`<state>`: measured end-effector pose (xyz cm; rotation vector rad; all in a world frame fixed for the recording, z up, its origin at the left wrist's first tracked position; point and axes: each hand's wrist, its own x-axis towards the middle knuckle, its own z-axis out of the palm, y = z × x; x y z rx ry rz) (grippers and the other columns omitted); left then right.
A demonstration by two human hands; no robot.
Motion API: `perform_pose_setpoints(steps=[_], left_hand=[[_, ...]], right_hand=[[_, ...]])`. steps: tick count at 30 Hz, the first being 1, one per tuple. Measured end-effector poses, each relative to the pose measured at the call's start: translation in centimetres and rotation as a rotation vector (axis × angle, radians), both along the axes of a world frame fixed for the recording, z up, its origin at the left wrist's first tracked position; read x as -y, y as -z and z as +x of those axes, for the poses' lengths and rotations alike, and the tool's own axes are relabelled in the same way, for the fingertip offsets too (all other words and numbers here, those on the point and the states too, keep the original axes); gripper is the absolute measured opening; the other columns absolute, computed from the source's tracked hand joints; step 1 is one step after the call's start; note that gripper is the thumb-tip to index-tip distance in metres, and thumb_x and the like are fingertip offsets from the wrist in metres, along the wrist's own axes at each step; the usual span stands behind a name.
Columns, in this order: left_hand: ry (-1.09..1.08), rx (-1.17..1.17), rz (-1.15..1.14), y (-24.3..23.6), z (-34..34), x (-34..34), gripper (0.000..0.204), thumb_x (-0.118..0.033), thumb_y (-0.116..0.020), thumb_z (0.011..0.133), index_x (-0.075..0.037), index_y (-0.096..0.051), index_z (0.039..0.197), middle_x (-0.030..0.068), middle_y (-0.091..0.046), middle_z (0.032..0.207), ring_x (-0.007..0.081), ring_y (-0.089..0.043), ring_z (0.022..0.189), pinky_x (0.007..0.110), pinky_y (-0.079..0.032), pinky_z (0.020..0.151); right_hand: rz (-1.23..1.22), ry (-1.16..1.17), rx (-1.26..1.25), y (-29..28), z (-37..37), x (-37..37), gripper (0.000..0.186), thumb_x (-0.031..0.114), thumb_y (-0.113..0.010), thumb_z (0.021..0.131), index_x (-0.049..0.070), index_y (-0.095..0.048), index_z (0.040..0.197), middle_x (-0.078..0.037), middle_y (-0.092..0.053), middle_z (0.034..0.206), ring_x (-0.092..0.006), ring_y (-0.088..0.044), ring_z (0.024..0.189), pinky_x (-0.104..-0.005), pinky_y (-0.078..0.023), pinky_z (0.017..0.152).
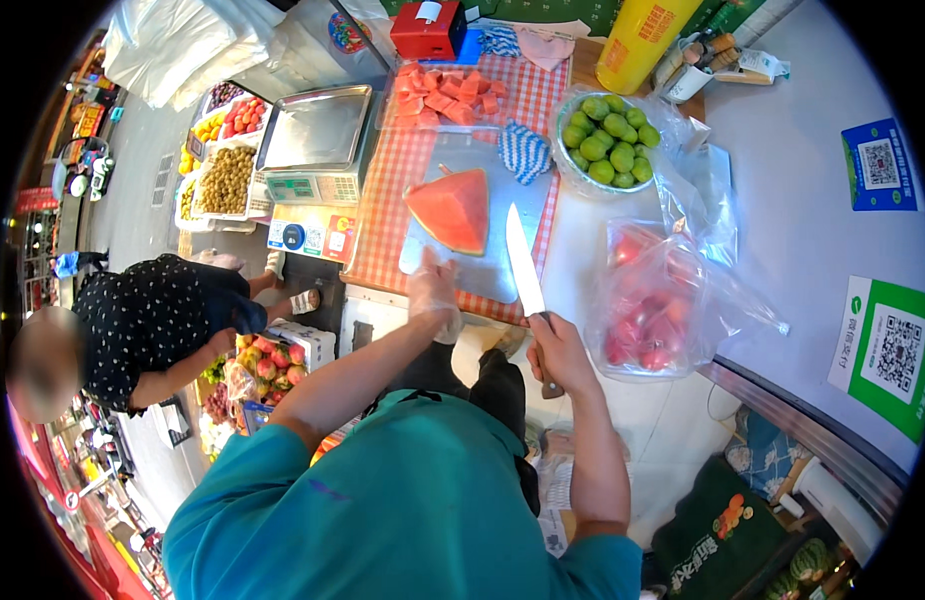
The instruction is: The person cuts a watermelon slice into smaller pieces using a knife on a cutting board, then places the pieces into a plastic bag. They handle the watermelon, knife, cutting board, and plastic bag throughout the process.
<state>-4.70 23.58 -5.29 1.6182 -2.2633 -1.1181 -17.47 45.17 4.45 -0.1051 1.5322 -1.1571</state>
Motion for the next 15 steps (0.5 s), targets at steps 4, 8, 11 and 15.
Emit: perform_pose_setpoints(steps=[4, 8, 11, 15], left_hand=[[0.054, -0.123, -0.438, 0.7, 0.1, 5.2, 0.068, -0.026, -0.063, 0.097, 0.001, -0.034, 0.151, 0.0291, -0.063, 0.118, 0.0448, -0.063, 0.106, 0.049, -0.051, 0.089], [0.375, 0.111, -0.303, 0.9, 1.3, 6.6, 0.064, -0.027, -0.061, 0.098, 0.000, -0.036, 0.150, 0.0284, -0.063, 0.104, 0.0421, -0.065, 0.094, 0.051, -0.052, 0.081], [0.341, -0.010, -0.233, 1.1, 1.3, 5.2, 0.058, -0.024, -0.059, 0.099, -0.001, -0.038, 0.149, 0.0274, -0.062, 0.100, 0.0426, -0.064, 0.091, 0.050, -0.051, 0.076], [0.247, -0.086, -0.253, 2.2, 1.5, 3.7, 0.055, -0.018, -0.058, 0.101, -0.002, -0.037, 0.149, 0.0253, -0.062, 0.098, 0.0420, -0.064, 0.089, 0.050, -0.050, 0.073]], right_hand=[[0.049, 0.013, -0.298, -0.3, 1.4, 5.1, 0.033, 0.032, -0.053, 0.104, 0.000, -0.055, 0.099, -0.010, -0.059, 0.062, -0.0205, -0.057, 0.048, -0.0362, -0.046, 0.048], [0.073, -0.104, -0.891, 2.1, 2.6, 10.6, 0.036, 0.034, -0.051, 0.102, -0.002, -0.055, 0.102, -0.024, -0.068, 0.078, -0.0418, -0.069, 0.072, -0.0531, -0.053, 0.066], [0.191, -0.185, -0.847, 0.5, 2.9, 13.8, 0.034, 0.031, -0.051, 0.102, -0.002, -0.056, 0.103, -0.030, -0.067, 0.081, -0.0500, -0.066, 0.080, -0.0561, -0.052, 0.072], [0.197, -0.264, -0.888, 0.8, 2.8, 15.7, 0.038, 0.033, -0.048, 0.103, -0.005, -0.055, 0.105, -0.030, -0.069, 0.083, -0.0481, -0.068, 0.080, -0.0541, -0.055, 0.074]])
